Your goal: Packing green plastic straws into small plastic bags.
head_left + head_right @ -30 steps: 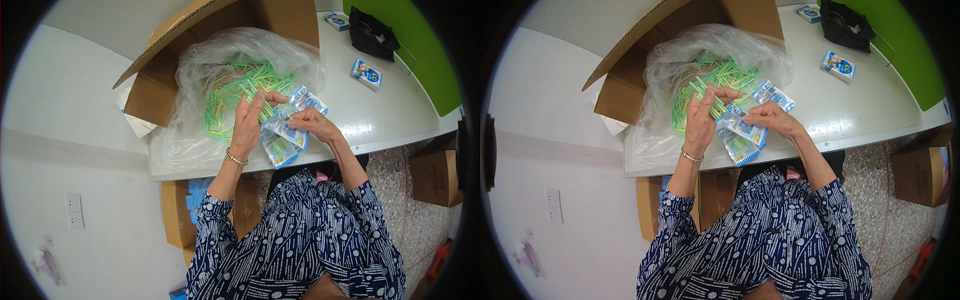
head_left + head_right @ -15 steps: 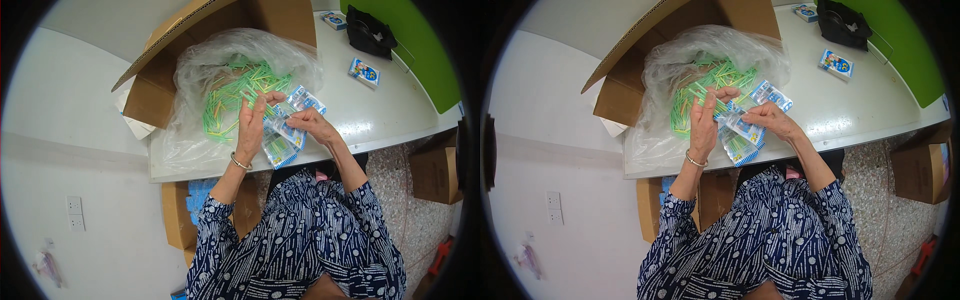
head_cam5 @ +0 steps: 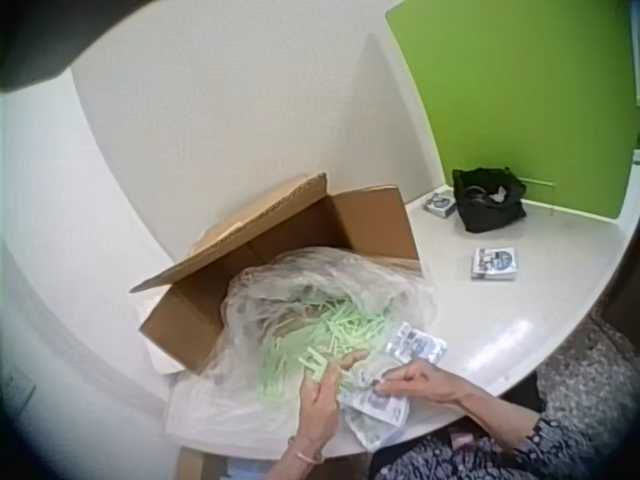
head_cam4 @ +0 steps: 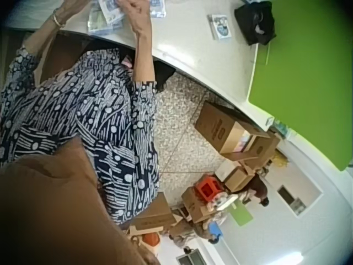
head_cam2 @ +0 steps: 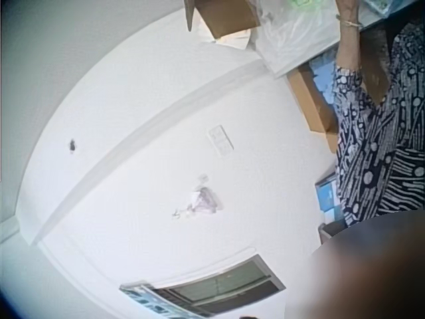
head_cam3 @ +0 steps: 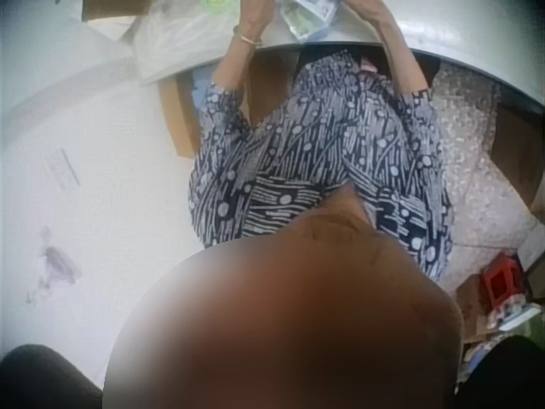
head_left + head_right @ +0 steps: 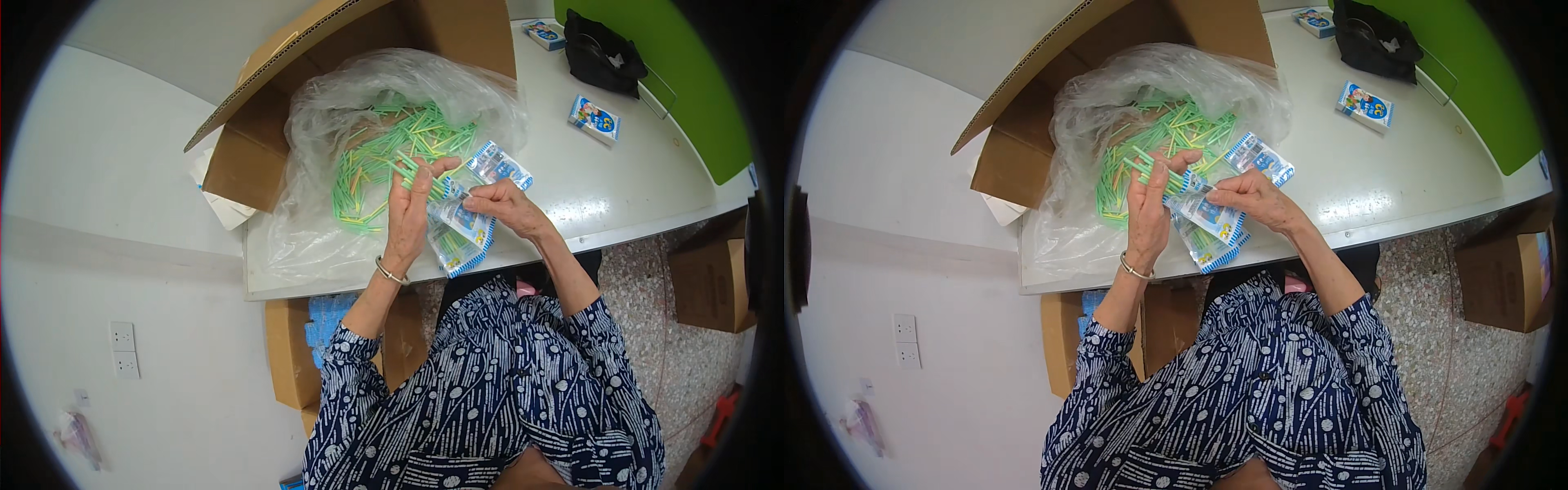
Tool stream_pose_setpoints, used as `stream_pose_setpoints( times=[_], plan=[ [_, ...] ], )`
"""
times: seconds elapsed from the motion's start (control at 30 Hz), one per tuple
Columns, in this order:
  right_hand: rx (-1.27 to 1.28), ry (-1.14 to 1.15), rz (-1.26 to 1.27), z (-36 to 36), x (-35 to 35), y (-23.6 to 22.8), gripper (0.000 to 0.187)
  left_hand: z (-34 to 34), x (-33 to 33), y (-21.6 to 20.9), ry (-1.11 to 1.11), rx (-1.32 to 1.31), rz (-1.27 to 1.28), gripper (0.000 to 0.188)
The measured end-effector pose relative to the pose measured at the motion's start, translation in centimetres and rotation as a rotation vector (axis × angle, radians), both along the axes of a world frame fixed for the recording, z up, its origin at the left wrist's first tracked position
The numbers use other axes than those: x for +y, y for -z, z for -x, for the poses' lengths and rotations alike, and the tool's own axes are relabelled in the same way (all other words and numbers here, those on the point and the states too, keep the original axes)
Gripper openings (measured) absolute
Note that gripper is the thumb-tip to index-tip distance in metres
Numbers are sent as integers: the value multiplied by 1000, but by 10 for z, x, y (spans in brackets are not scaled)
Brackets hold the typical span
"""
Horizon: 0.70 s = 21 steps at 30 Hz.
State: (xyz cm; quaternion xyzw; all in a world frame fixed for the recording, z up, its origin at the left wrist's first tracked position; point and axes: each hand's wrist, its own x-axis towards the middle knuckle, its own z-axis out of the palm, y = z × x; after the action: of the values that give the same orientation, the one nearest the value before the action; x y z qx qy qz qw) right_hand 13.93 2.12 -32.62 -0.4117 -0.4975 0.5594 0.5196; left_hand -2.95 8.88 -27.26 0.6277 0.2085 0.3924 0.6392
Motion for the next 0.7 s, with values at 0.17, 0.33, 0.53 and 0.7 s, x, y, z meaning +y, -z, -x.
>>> stream_pose_setpoints(
  times=[0.17,0.33,0.53,0.7],
  plan=[
    [-22,-11,-5,5,0,-3,23,2,4,6,16,54,-143,25],
    [33,7,41,6,3,2,25,6,7,9,34,53,-11,27],
    [34,-22,-16,12,24,1,25,9,26,2,64,89,-13,24],
    [83,57,-5,21,43,-5,27,16,48,-5,111,113,-90,33]
  ],
)
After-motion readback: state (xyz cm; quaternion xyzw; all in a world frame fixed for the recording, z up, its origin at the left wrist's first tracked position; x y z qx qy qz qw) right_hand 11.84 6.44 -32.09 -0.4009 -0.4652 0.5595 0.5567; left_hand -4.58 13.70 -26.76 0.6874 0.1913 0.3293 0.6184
